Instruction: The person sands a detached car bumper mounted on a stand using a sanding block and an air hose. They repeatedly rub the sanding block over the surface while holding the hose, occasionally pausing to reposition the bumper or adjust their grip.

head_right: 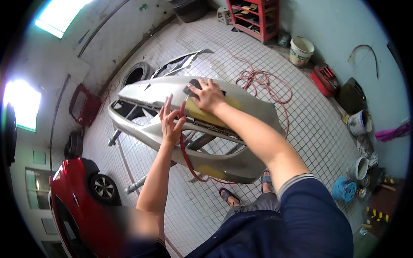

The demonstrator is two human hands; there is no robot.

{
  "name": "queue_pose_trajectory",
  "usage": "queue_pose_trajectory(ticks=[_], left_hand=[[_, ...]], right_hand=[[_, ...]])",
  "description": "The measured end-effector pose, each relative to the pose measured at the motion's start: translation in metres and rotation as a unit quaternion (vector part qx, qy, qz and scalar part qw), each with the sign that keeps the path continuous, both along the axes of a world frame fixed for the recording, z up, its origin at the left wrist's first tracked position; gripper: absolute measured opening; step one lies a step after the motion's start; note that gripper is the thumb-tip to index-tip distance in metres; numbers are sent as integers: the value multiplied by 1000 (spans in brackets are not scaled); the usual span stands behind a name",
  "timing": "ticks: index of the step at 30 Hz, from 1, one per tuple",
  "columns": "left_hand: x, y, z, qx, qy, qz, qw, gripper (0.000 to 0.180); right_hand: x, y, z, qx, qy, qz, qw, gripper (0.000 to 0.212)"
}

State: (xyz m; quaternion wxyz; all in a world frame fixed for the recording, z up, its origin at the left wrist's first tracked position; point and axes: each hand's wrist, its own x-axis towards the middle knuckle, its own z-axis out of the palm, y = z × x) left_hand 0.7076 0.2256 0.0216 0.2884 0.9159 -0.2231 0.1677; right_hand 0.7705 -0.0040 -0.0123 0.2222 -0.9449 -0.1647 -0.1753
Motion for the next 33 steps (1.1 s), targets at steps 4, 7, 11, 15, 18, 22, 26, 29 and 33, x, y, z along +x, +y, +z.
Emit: queue_pose_trajectory(ticks=[4,7,11,15,18,22,26,29,33], left_hand=[[-11,5,-4,-24,42,-38,998,25],[-19,4,-2,-51,77,-33,995,24],[-22,-2,2,-62,61,-36,996,23],[-19,-18,13,-69,72,-47,994,23],[-27,-8,19,-37,86,-44,995,24],[-42,10,27,61,55,-93,992,30],[-58,54,31,101,-11,-57,993,33],[-68,46,28,69,15,-16,997,42],[-79,52,25,46,26,6,999,45]], right_hand=[[-20,8,4,4,4,37,999,59],[-81,-13,-16,-25,-49,90,994,67],[-78,-23,-11,3,-51,116,992,61],[-18,9,0,30,-49,16,998,59],[-14,21,-2,25,-41,17,999,65],[-12,23,-7,7,-35,6,999,72],[-12,27,1,7,-43,-15,999,72],[-40,23,-4,6,-24,-41,999,65],[-117,-14,-33,29,-70,20,997,63]])
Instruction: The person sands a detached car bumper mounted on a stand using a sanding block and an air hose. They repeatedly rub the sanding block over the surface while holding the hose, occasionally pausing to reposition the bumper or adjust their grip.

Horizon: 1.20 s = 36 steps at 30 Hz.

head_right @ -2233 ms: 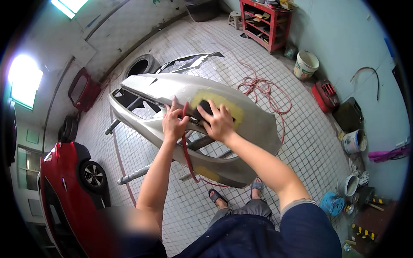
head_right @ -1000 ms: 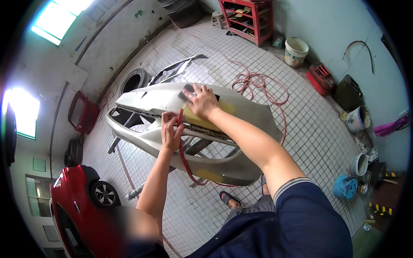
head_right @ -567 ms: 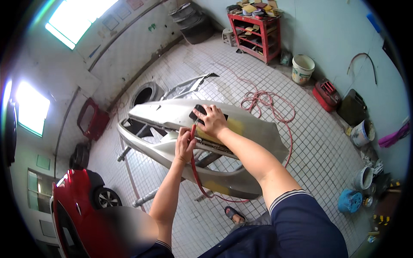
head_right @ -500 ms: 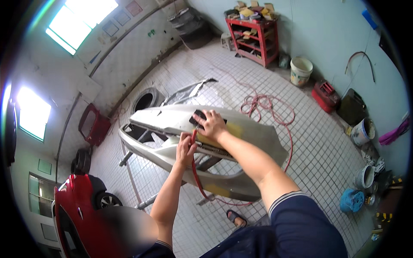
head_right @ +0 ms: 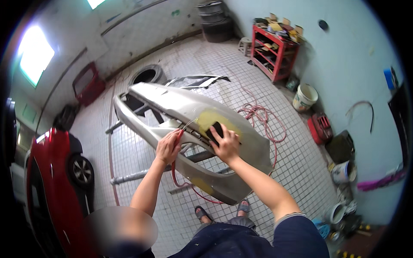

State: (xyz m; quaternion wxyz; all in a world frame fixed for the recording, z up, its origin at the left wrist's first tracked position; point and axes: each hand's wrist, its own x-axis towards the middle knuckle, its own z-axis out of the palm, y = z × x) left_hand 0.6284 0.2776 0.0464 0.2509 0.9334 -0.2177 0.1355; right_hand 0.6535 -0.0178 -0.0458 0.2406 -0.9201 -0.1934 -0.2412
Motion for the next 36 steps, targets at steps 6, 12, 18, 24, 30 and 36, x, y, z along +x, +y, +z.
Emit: queue_pose_trajectory(ticks=[6,12,18,24,30,36], left_hand=[[13,-3,-9,-12,-51,-6,999,35],[12,3,-17,-27,-31,17,999,39],[11,1,-18,-41,-42,18,998,42],[18,-3,-14,-22,-46,12,999,45],[10,8,-22,-31,-16,44,998,41],[20,-4,-18,-22,-32,47,998,42]], right_hand=[[56,16,15,-31,-2,-19,999,60],[60,15,17,-48,4,44,998,62],[27,-33,-1,-61,-14,101,993,60],[96,19,30,0,-8,30,1000,57],[18,-69,-8,-57,-4,145,988,63],[79,-21,29,-92,-20,127,987,58]])
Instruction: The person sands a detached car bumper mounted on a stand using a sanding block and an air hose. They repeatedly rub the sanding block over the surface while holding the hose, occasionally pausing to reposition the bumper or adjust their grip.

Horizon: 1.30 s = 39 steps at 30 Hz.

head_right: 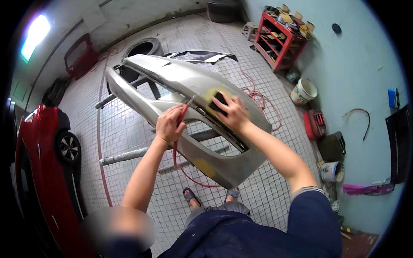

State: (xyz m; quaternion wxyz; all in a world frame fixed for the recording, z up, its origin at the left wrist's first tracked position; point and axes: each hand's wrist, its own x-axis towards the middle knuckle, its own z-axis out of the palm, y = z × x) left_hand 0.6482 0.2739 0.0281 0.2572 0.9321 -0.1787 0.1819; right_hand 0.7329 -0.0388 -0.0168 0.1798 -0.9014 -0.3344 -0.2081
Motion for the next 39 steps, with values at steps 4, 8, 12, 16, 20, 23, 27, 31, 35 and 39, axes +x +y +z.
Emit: queue_pose_trajectory(ticks=[4,8,12,16,20,23,27,31,35,39], left_hand=[[-2,4,4,-16,-11,-6,1000,43],[-2,8,-1,-12,-2,-14,1000,38],[2,2,1,14,-7,-24,1000,39],[8,-4,8,36,-7,-27,999,42],[8,-4,9,35,4,-25,999,40],[4,-1,5,40,2,-17,999,39],[7,-4,6,52,-1,-21,998,37],[9,-2,5,65,-8,-20,998,32],[10,-7,4,73,4,-14,997,25],[0,2,-3,75,10,3,997,22]], right_hand=[[1,42,8,53,55,-73,994,56],[-59,-32,-24,38,31,51,998,66],[-49,-41,-15,29,52,54,997,64],[2,12,13,16,42,-68,997,57],[-3,28,18,-15,67,-127,990,57],[-45,-15,-17,-7,14,-68,998,61],[-61,-64,-37,-27,-16,-12,999,65],[2,-27,-14,-9,-13,-105,994,60],[28,2,-10,-4,-5,-229,973,56],[-51,-37,-35,9,13,-88,996,61]])
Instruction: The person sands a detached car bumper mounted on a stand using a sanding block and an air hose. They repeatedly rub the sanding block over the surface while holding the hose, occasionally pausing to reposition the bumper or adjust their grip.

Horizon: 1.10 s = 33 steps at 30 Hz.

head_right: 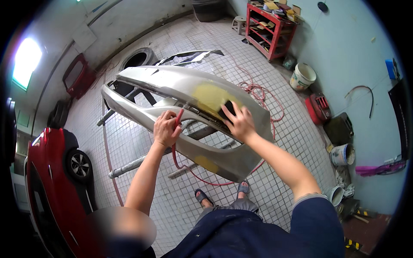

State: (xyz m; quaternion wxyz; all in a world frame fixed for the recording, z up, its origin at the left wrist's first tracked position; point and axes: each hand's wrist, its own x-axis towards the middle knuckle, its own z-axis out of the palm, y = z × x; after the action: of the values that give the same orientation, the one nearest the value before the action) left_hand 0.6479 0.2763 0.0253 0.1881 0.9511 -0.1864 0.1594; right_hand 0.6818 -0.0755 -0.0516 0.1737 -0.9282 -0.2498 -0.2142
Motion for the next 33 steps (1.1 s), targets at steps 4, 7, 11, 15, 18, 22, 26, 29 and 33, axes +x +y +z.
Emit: queue_pose_trajectory(ticks=[4,7,11,15,18,22,26,29,33], left_hand=[[4,-6,8,19,16,-16,1000,22],[11,-12,12,38,14,-31,999,22],[6,-5,1,36,19,-19,999,23],[5,-6,3,31,16,-1,999,24],[6,-6,3,34,-4,-14,999,24],[11,-11,4,23,-11,-24,999,23],[6,-2,-1,33,0,-12,999,23],[7,-6,2,43,3,-10,999,23],[14,-13,4,29,-6,-23,999,24]], right_hand=[[-17,-27,0,-16,8,6,1000,63],[45,6,20,16,6,-109,994,59],[22,19,6,41,6,-114,993,58],[-42,4,-8,1,23,-49,999,64],[4,12,8,-10,12,-105,994,62],[34,30,10,-34,14,-193,980,64],[-27,25,4,-53,47,-108,992,69],[-20,20,9,-43,34,-104,993,66],[28,27,27,-8,49,-191,980,62]])
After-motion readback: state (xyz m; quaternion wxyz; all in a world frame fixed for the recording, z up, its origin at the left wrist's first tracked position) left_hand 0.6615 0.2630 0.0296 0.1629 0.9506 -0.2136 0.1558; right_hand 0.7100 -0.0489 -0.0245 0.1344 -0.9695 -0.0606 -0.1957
